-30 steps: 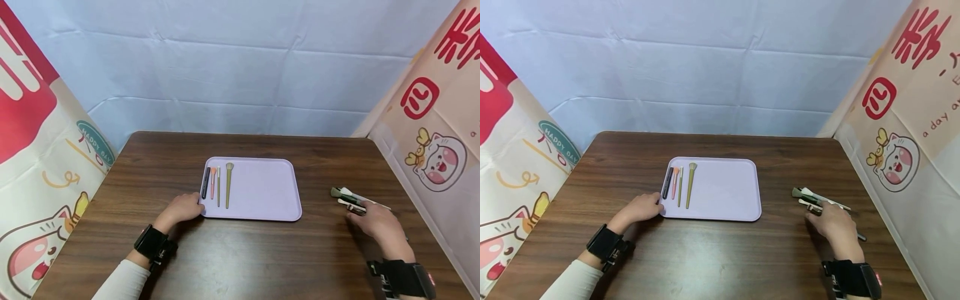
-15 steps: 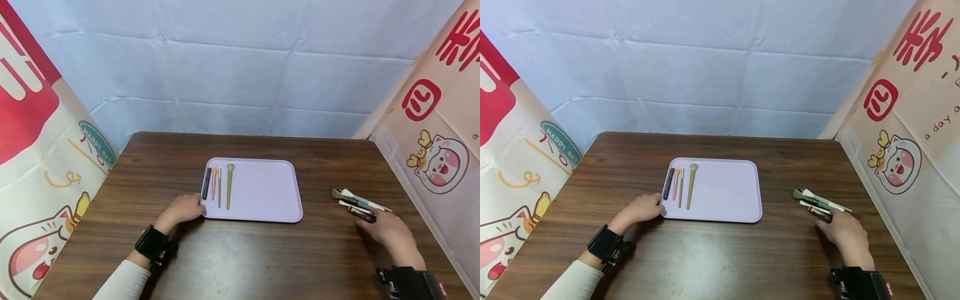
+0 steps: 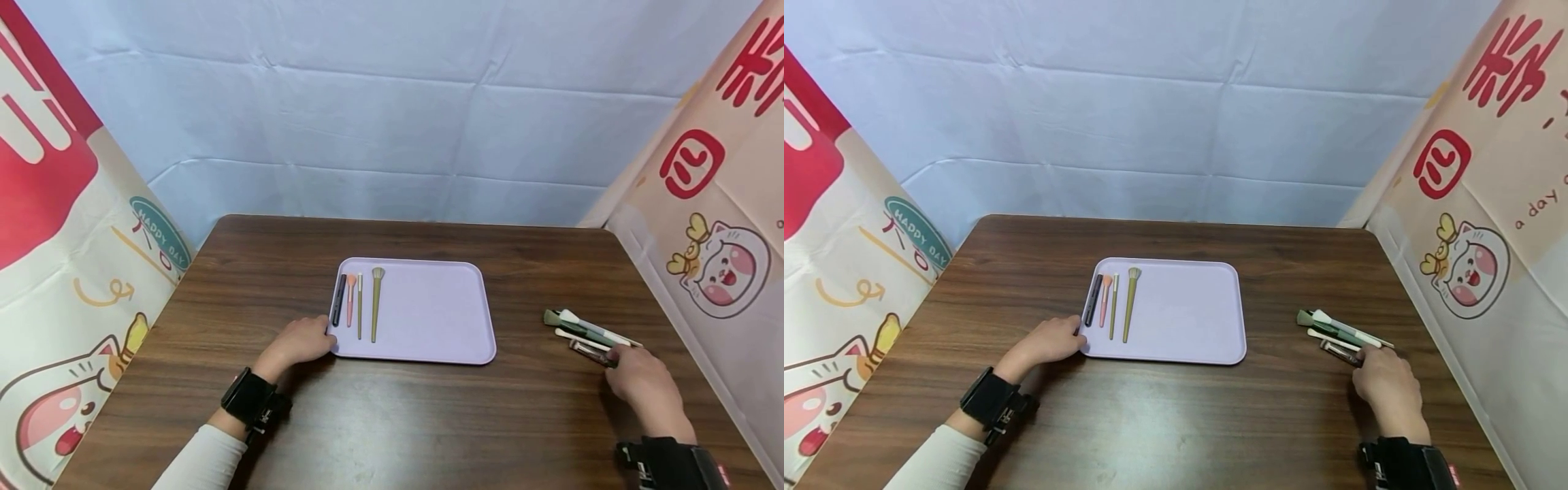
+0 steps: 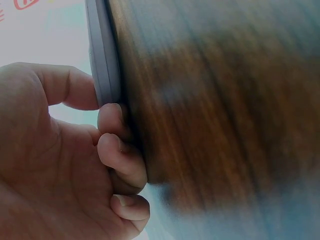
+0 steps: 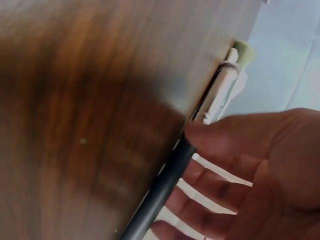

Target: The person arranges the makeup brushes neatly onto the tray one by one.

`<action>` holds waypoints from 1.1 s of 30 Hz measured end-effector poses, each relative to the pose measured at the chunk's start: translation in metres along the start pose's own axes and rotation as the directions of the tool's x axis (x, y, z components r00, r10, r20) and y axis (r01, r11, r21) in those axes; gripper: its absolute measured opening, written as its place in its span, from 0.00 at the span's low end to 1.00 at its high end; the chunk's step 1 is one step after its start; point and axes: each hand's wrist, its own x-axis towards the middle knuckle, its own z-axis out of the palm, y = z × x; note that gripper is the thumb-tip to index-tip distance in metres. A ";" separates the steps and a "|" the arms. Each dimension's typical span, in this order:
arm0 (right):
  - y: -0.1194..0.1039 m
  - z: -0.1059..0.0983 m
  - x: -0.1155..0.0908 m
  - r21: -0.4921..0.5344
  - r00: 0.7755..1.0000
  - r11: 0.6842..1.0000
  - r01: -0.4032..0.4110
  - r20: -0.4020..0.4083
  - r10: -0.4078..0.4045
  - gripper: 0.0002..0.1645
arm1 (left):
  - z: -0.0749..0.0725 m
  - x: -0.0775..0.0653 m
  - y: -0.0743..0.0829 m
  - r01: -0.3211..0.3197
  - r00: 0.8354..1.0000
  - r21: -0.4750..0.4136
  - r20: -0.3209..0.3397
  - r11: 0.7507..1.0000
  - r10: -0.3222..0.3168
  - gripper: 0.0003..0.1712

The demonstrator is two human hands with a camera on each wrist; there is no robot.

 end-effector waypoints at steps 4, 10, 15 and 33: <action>0.001 0.001 -0.001 0.006 1.000 1.000 -0.007 -0.020 0.007 0.14 | -0.001 -0.001 0.001 -0.003 1.000 -0.004 0.003 1.000 0.003 0.14; -0.001 0.000 0.000 -0.006 1.000 1.000 -0.023 0.008 0.023 0.12 | -0.001 -0.001 0.001 -0.025 1.000 0.008 -0.013 1.000 0.025 0.12; -0.004 -0.002 0.000 -0.015 0.999 0.999 -0.035 0.016 0.036 0.13 | -0.001 -0.001 0.000 -0.022 1.000 0.011 -0.019 1.000 0.022 0.12; -0.014 -0.006 -0.004 -0.019 1.000 1.000 0.007 0.013 -0.007 0.14 | -0.002 -0.003 0.000 -0.027 1.000 0.003 -0.013 1.000 0.027 0.12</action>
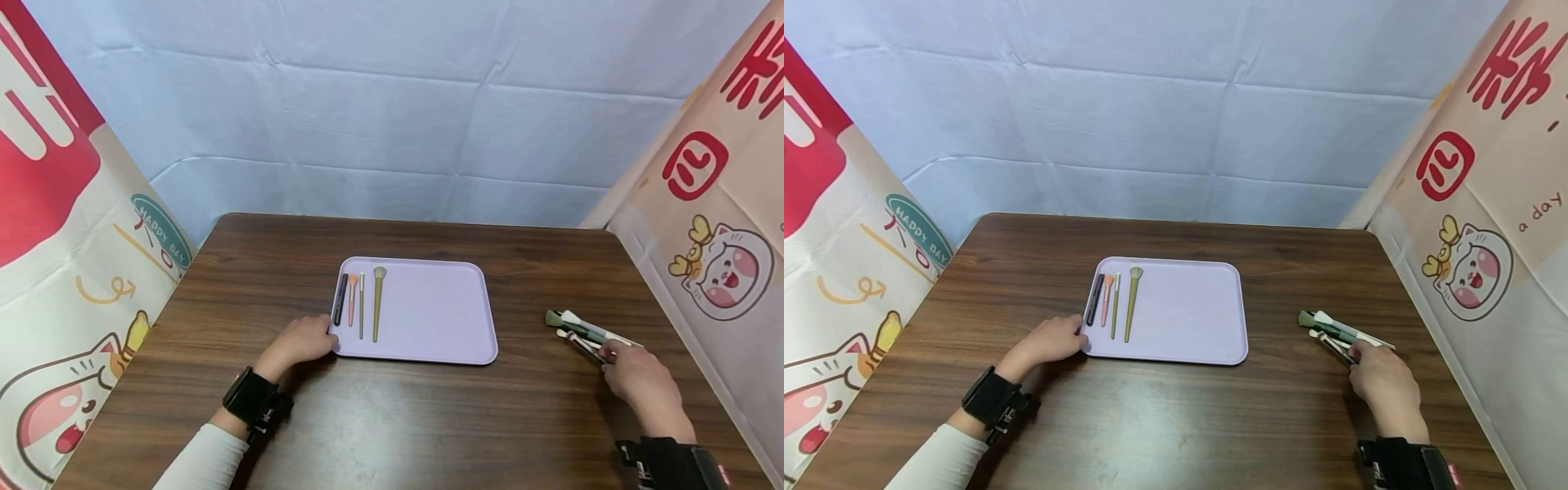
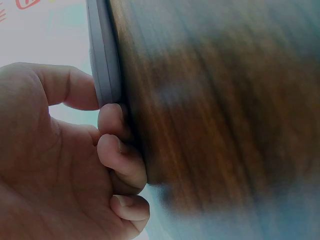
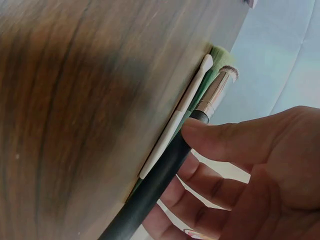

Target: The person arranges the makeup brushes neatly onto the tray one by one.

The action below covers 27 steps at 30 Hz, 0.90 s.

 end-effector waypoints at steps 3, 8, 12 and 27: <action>-0.003 0.000 0.000 -0.007 1.000 1.000 0.019 -0.023 -0.019 0.14 | 0.000 0.001 -0.001 0.000 1.000 0.001 0.002 1.000 0.000 0.12; -0.008 0.000 0.003 -0.014 0.998 0.999 0.045 -0.042 -0.046 0.13 | 0.001 0.001 -0.001 0.004 1.000 0.009 -0.001 1.000 -0.004 0.12; -0.014 0.000 0.004 -0.010 0.999 0.999 0.031 -0.016 -0.031 0.13 | 0.001 0.001 -0.001 0.008 1.000 0.007 -0.003 1.000 -0.008 0.12; -0.034 -0.001 0.005 0.017 0.998 0.998 0.052 -0.035 -0.052 0.15 | 0.001 0.001 -0.001 0.016 1.000 0.005 0.002 1.000 -0.016 0.14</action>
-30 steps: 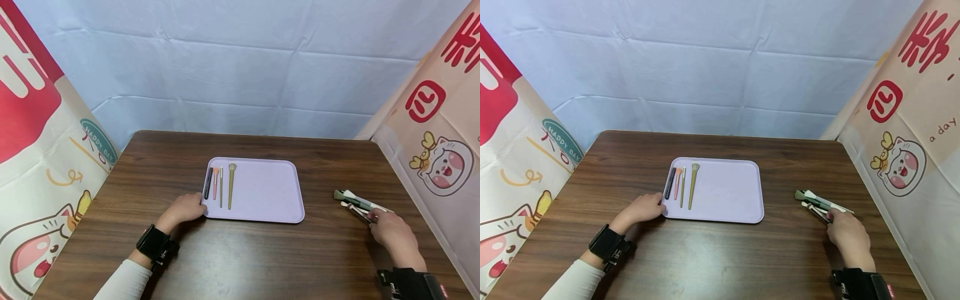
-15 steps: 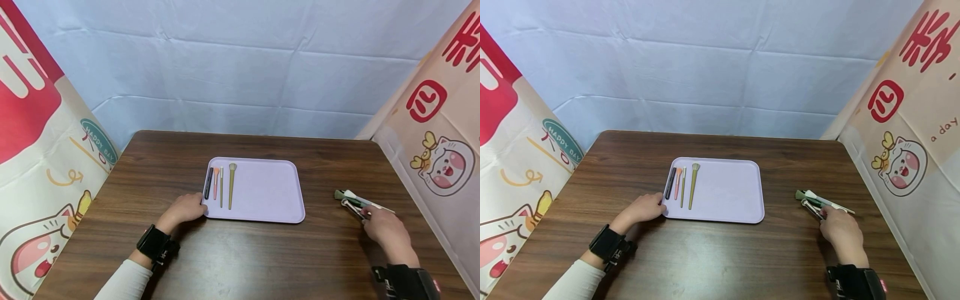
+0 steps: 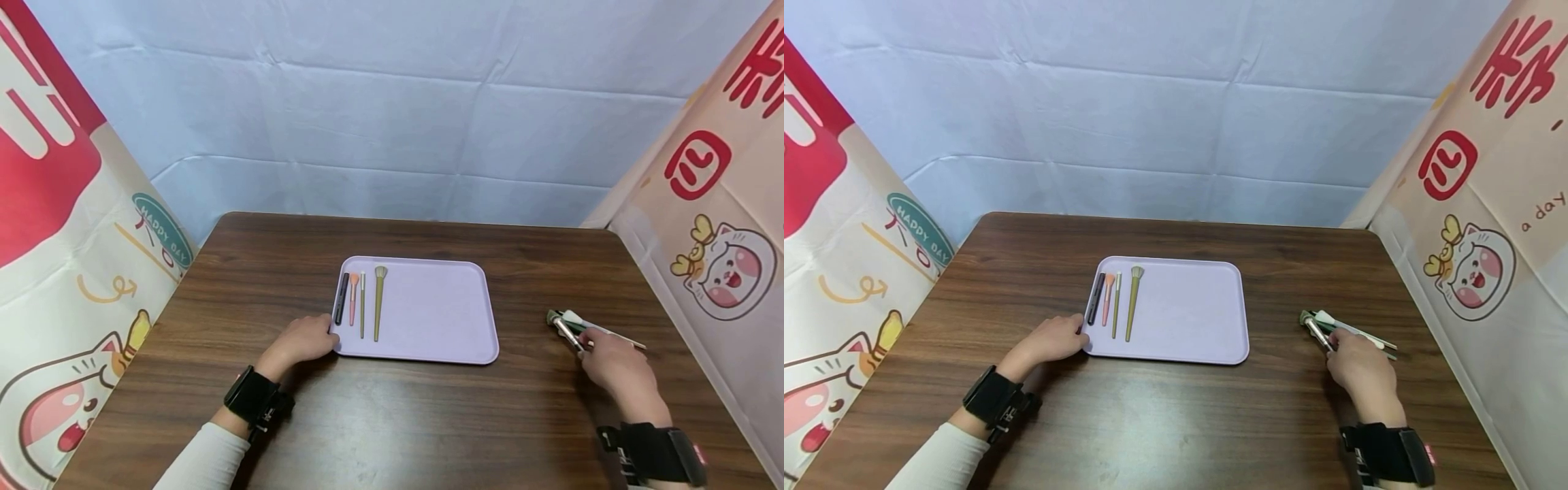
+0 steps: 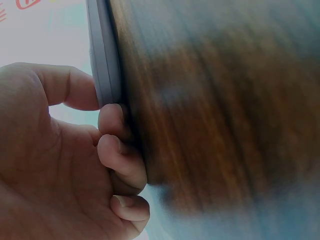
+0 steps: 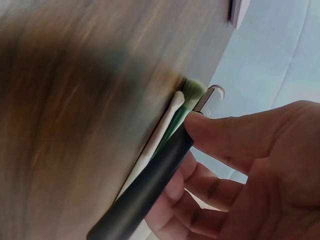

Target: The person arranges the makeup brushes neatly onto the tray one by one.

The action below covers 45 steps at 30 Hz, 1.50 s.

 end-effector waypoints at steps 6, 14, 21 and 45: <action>-0.010 -0.001 0.002 0.002 1.000 1.000 0.020 -0.024 -0.020 0.14 | 0.001 0.001 0.000 -0.003 1.000 0.007 0.005 1.000 0.003 0.14; -0.020 -0.002 0.007 -0.003 0.999 0.999 0.037 0.006 -0.037 0.16 | 0.000 0.001 0.000 -0.004 1.000 0.017 0.008 1.000 0.004 0.14; -0.032 -0.004 0.010 0.002 0.996 0.996 0.092 -0.006 -0.092 0.13 | 0.000 0.002 -0.001 -0.001 1.000 0.014 0.009 1.000 0.001 0.13; -0.082 0.001 0.024 0.035 0.996 0.995 0.089 0.013 -0.089 0.14 | 0.000 0.000 0.000 -0.002 1.000 0.003 0.006 1.000 0.002 0.13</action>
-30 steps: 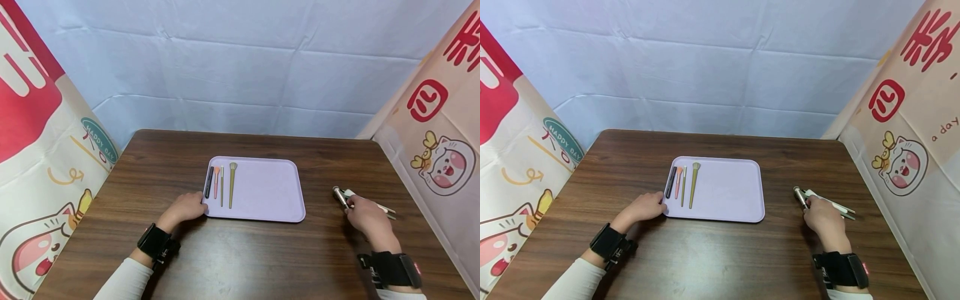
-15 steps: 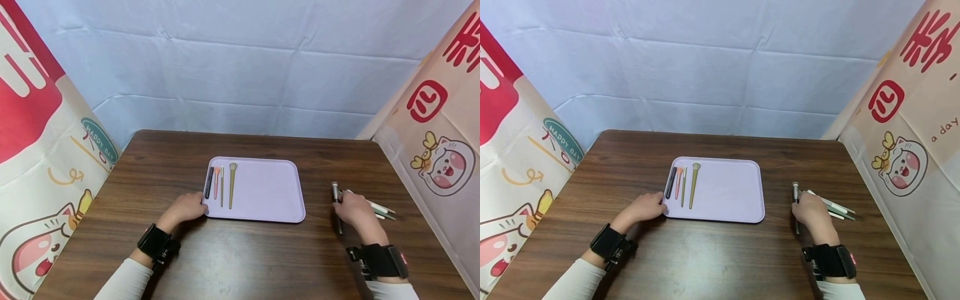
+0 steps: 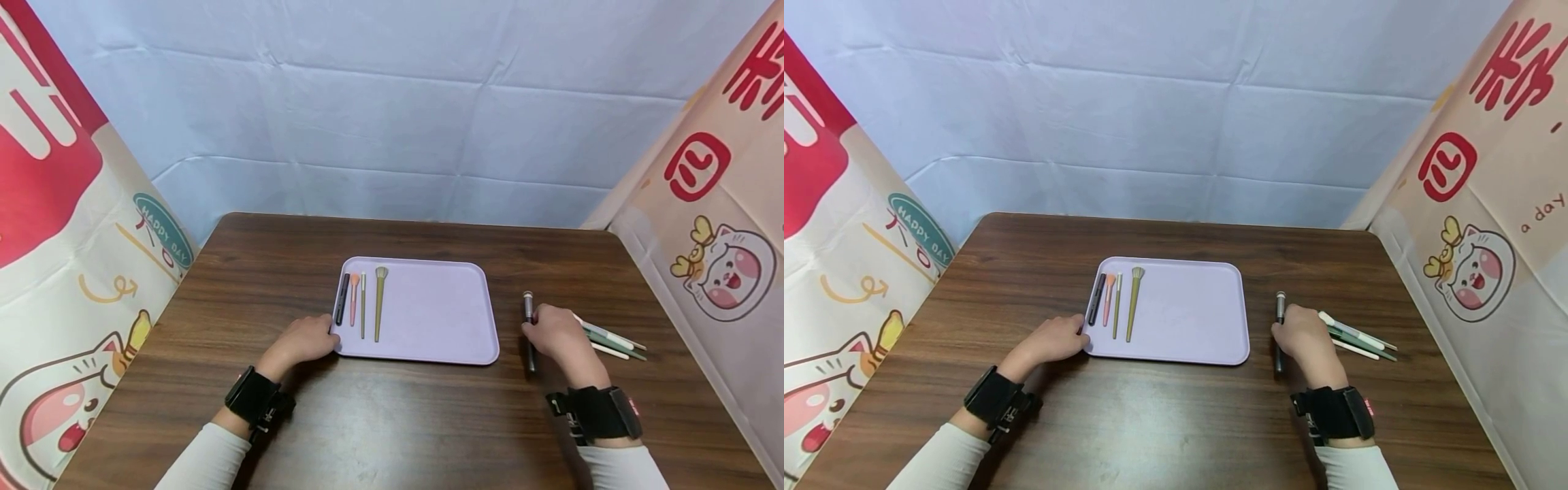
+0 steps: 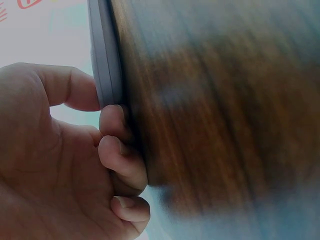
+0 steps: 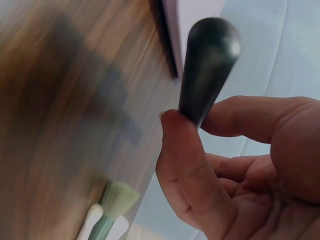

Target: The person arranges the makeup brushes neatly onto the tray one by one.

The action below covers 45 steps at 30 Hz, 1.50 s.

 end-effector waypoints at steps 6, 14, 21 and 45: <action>-0.014 0.002 0.005 0.013 1.000 1.000 0.006 0.008 -0.006 0.14 | 0.000 0.000 0.000 0.000 1.000 -0.007 0.002 1.000 0.000 0.13; -0.029 0.006 0.010 0.011 1.000 1.000 0.005 0.028 -0.005 0.13 | 0.000 0.000 0.000 0.003 1.000 -0.021 0.002 1.000 -0.003 0.13; -0.040 0.009 0.013 0.032 1.000 0.999 0.007 0.021 -0.008 0.13 | 0.001 0.001 -0.001 0.003 1.000 -0.018 0.003 1.000 -0.003 0.13; -0.079 0.020 0.024 0.110 0.999 0.994 0.019 0.035 -0.023 0.12 | 0.002 0.002 -0.002 0.003 1.000 0.001 0.006 1.000 -0.003 0.14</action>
